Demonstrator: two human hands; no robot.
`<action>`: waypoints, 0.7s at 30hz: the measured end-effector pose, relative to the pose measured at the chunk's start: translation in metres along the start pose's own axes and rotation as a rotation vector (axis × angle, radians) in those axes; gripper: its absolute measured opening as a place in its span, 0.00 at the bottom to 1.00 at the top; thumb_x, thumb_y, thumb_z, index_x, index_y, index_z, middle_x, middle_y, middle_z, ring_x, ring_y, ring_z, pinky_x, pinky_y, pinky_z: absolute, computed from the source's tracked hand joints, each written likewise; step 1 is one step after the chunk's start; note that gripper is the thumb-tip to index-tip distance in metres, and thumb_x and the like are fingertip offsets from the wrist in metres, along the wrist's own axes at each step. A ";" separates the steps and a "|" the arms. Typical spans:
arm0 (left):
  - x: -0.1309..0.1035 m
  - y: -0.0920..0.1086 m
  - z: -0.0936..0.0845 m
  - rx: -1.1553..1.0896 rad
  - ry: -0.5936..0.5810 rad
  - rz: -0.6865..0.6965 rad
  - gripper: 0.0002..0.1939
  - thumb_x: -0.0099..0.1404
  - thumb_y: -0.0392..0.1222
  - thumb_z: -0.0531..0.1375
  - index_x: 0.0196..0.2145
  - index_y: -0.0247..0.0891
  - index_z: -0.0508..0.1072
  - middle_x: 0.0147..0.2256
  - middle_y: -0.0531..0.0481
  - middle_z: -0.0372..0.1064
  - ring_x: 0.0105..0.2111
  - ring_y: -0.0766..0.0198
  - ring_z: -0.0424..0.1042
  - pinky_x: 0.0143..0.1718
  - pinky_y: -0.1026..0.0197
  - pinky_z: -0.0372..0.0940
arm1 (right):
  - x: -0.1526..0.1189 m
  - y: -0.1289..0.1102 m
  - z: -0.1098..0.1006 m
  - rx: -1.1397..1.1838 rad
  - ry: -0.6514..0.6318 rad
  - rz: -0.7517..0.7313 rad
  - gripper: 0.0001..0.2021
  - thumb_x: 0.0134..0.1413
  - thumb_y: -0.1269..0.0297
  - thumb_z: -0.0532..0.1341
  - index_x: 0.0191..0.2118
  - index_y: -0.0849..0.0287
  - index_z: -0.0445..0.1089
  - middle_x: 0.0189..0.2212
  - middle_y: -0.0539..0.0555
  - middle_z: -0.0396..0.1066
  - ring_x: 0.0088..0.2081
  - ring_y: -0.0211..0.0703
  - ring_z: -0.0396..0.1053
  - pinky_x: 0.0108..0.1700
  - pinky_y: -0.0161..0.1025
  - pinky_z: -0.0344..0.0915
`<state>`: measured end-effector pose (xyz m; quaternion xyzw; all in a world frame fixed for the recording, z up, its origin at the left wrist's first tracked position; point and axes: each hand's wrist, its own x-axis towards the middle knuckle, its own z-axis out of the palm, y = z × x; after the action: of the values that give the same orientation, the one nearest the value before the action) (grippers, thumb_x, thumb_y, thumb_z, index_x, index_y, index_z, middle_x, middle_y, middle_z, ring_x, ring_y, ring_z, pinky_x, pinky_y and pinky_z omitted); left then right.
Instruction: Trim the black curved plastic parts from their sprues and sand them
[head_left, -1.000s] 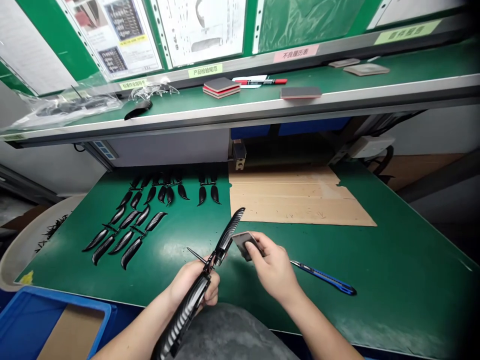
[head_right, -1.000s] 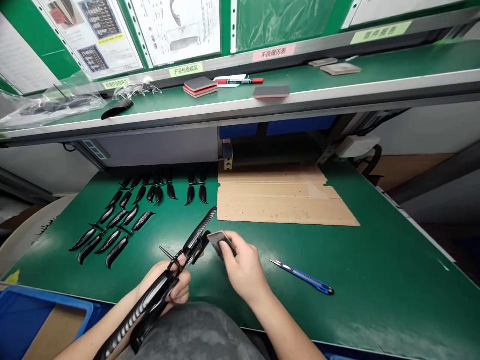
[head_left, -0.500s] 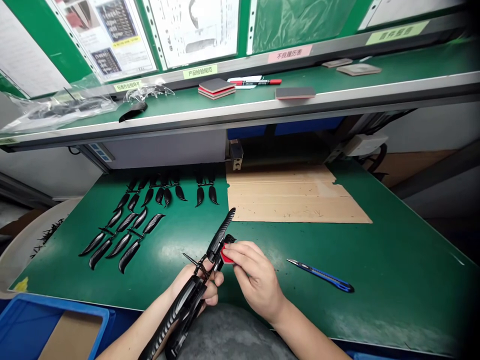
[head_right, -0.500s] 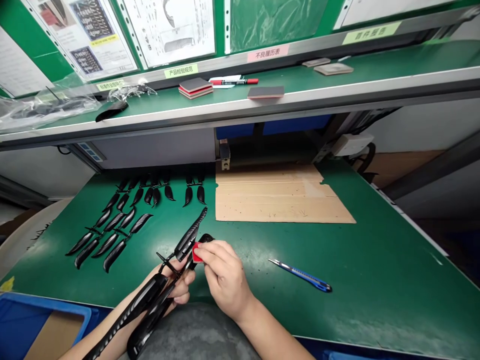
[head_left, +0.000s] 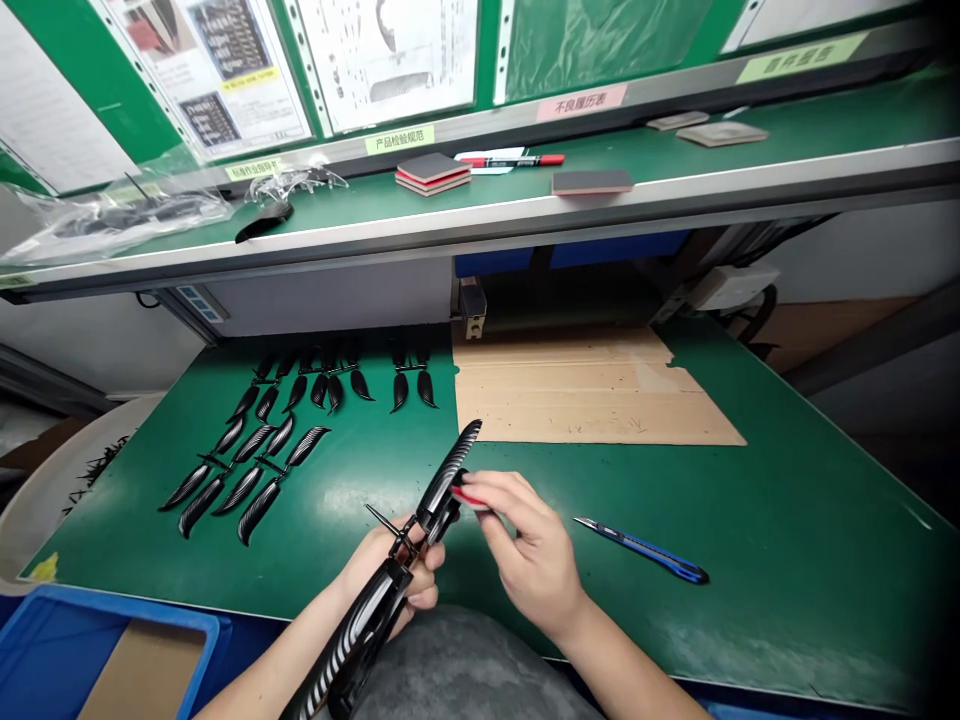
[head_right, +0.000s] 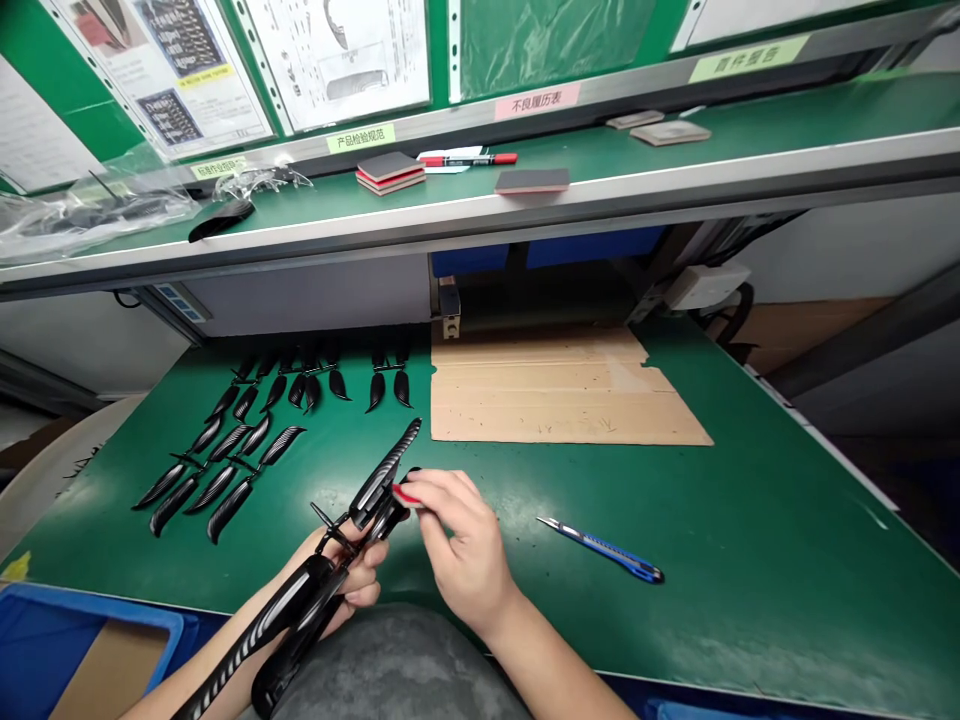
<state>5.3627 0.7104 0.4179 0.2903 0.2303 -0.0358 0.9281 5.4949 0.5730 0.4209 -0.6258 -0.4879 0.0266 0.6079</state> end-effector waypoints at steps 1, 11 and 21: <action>0.001 -0.001 -0.001 0.005 0.018 0.001 0.09 0.64 0.43 0.56 0.37 0.35 0.66 0.23 0.54 0.65 0.12 0.79 0.46 0.20 0.66 0.44 | 0.001 0.000 0.000 0.001 -0.048 -0.021 0.13 0.60 0.73 0.54 0.46 0.52 0.71 0.43 0.53 0.72 0.45 0.42 0.67 0.46 0.43 0.66; -0.022 0.055 0.000 0.789 0.015 0.217 0.25 0.64 0.52 0.56 0.55 0.38 0.65 0.25 0.55 0.61 0.23 0.70 0.57 0.27 0.65 0.50 | -0.015 0.040 -0.020 -0.359 -0.412 -0.015 0.15 0.57 0.71 0.57 0.49 0.50 0.69 0.49 0.55 0.71 0.51 0.49 0.65 0.52 0.52 0.63; -0.016 0.053 0.021 1.528 -0.044 0.262 0.37 0.63 0.45 0.58 0.66 0.46 0.46 0.24 0.58 0.64 0.24 0.66 0.57 0.28 0.66 0.50 | 0.023 0.005 -0.019 -0.442 -0.566 -0.099 0.21 0.47 0.48 0.66 0.45 0.52 0.69 0.39 0.53 0.72 0.44 0.48 0.67 0.49 0.47 0.61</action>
<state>5.3677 0.7414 0.4681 0.8741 0.0870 -0.0804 0.4711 5.5219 0.5748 0.4347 -0.6857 -0.6606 0.0631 0.2991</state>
